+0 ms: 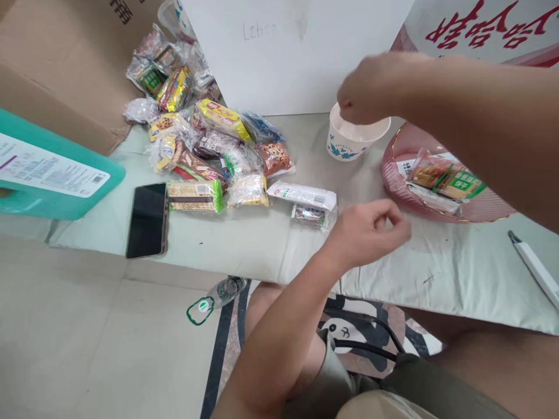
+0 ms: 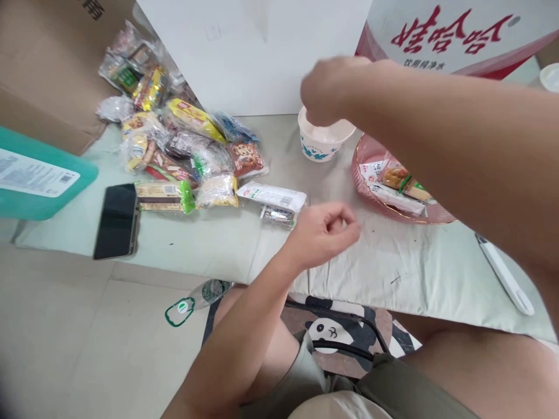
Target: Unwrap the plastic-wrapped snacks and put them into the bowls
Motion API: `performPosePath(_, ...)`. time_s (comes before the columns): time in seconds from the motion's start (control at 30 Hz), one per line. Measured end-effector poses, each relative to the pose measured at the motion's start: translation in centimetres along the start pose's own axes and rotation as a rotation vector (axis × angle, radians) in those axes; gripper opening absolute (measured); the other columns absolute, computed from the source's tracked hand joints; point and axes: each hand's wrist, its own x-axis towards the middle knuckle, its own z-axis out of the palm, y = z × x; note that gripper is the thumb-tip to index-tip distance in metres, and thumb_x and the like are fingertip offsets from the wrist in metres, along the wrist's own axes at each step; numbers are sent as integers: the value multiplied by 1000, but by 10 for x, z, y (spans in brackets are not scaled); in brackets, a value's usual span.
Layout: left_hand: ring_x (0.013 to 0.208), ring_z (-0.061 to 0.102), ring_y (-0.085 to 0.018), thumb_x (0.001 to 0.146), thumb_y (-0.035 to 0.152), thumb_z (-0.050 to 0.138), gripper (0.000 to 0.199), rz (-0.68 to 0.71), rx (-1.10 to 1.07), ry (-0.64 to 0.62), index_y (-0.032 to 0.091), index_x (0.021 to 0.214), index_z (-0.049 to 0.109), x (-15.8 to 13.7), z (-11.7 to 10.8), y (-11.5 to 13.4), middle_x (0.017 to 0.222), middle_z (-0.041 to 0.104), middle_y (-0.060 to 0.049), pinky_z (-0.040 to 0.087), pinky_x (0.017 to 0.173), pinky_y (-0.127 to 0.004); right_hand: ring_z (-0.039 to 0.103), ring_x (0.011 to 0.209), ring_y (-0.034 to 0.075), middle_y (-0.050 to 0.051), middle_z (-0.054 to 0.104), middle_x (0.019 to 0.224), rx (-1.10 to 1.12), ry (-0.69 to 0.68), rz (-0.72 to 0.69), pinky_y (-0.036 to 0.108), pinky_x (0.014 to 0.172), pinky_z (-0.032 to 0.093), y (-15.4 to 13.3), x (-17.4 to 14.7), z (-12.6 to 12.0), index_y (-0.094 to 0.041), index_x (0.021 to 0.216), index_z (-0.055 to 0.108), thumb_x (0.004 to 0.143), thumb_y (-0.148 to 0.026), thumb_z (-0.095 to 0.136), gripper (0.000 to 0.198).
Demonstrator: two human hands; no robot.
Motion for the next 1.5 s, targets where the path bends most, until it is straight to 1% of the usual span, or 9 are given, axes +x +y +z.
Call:
performPosePath(0.2, 49, 44, -13, 76, 31, 67, 35, -88, 349, -635, 23, 51, 43, -2, 11, -2, 51, 51, 3, 30, 48, -30, 67, 79, 22, -5, 51, 56, -254, -376, -25, 50, 94, 54, -16, -69, 58, -22, 78, 72, 58, -32, 100, 35)
performPosePath(0.47, 55, 52, -14, 74, 31, 66, 22, -116, 428, -715, 22, 57, 57, -5, 15, -9, 57, 60, 3, 36, 53, -28, 64, 79, 22, 2, 68, 84, 29, -244, -72, 36, 77, 52, 26, -115, 26, -24, 103, 69, 81, -35, 77, 25)
performPosePath(0.63, 57, 48, -12, 78, 32, 65, 21, -154, 339, -504, 20, 62, 58, -7, 6, -12, 59, 54, 3, 37, 56, -26, 66, 71, 19, 1, 70, 84, 827, 6, 207, 31, 61, 51, 65, -235, 2, -26, 98, 66, 88, -47, 66, 23)
performPosePath(0.8, 71, 60, -11, 77, 35, 73, 20, -182, 106, -252, 18, 85, 66, -1, 13, -20, 80, 66, -1, 48, 69, -26, 70, 74, 24, 3, 74, 91, 1029, 180, 474, 38, 62, 57, 128, -332, 26, -29, 113, 66, 85, -57, 72, 40)
performPosePath(0.93, 88, 71, -17, 82, 61, 72, 52, -307, -231, -210, 23, 116, 61, 2, 43, -28, 107, 71, -7, 58, 78, -31, 69, 80, 21, 7, 73, 97, 919, 173, 411, 35, 66, 57, 148, -350, 44, -24, 107, 62, 88, -57, 72, 39)
performPosePath(1.1, 69, 64, -11, 80, 45, 81, 65, -129, -61, -67, 33, 133, 44, 0, 86, -44, 95, 68, 1, 54, 63, -24, 67, 76, 19, 4, 68, 89, 831, 282, 352, 34, 66, 55, 153, -344, 43, -25, 102, 52, 85, -53, 73, 39)
performPosePath(1.23, 55, 50, -5, 83, 34, 75, 31, 11, 167, 1, 25, 103, 54, 6, 93, -52, 87, 62, 3, 42, 52, -20, 67, 95, 26, 9, 68, 100, 312, 537, 326, 47, 89, 56, 173, -351, 9, -26, 96, 56, 87, -41, 65, 20)
performPosePath(1.33, 55, 48, -5, 81, 30, 73, 26, 27, 276, 24, 23, 97, 54, 9, 88, -55, 85, 58, 3, 42, 52, -19, 62, 115, 33, 15, 67, 117, -102, 707, 511, 55, 107, 46, 198, -360, -19, -23, 110, 60, 84, -32, 62, 27)
performPosePath(1.5, 69, 63, -10, 81, 29, 73, 41, -10, 262, 39, 25, 117, 54, 7, 80, -57, 93, 65, 1, 52, 61, -22, 55, 127, 39, 21, 62, 126, -284, 487, 782, 56, 111, 42, 228, -368, -27, -19, 118, 61, 83, -30, 64, 36)
